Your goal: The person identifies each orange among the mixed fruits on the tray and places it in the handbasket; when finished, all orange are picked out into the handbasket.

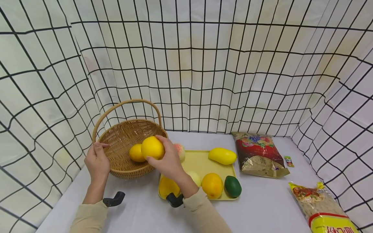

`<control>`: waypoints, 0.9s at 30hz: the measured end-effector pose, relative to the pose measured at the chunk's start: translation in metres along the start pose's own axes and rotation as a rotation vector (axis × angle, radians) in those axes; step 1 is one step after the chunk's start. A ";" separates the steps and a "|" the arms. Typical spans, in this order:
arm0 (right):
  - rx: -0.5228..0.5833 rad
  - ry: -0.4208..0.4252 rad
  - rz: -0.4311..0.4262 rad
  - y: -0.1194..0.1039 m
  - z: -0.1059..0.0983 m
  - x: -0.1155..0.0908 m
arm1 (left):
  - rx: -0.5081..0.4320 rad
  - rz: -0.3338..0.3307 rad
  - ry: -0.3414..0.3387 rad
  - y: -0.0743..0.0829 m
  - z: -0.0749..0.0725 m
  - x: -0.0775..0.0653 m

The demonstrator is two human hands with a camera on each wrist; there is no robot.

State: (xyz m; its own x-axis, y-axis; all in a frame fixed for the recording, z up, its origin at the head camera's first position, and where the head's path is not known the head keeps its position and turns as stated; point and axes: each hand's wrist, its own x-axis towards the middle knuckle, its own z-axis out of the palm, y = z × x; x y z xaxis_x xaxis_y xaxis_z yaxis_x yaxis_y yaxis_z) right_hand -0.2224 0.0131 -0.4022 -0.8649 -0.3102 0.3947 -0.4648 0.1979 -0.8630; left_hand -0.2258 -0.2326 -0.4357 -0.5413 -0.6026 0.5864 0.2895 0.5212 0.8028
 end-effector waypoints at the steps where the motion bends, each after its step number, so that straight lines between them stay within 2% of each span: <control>1: -0.016 -0.009 -0.011 0.000 0.002 0.001 | -0.004 0.006 0.005 0.000 0.000 0.000; 5: -0.079 -0.041 -0.041 -0.001 0.011 0.004 | -0.019 0.017 0.017 -0.001 0.000 0.001; 11: -0.179 -0.048 -0.049 -0.002 0.027 0.007 | -0.029 0.038 0.019 -0.003 0.001 0.001; 14: -0.211 -0.078 -0.046 -0.003 0.035 0.007 | -0.024 0.044 0.019 -0.003 0.002 0.001; 19: -0.257 -0.123 -0.016 -0.004 0.043 0.008 | -0.010 0.034 0.002 -0.003 0.003 -0.001; 27: -0.312 -0.120 0.059 -0.008 0.051 0.011 | -0.010 0.069 -0.002 -0.003 0.002 -0.001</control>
State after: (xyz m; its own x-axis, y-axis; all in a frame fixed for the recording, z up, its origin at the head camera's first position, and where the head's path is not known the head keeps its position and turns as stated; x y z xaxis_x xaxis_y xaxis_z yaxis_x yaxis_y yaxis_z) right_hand -0.2182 -0.0390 -0.4073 -0.8724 -0.3929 0.2909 -0.4659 0.4878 -0.7382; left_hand -0.2279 -0.2323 -0.4384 -0.5213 -0.5644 0.6400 0.3343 0.5550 0.7617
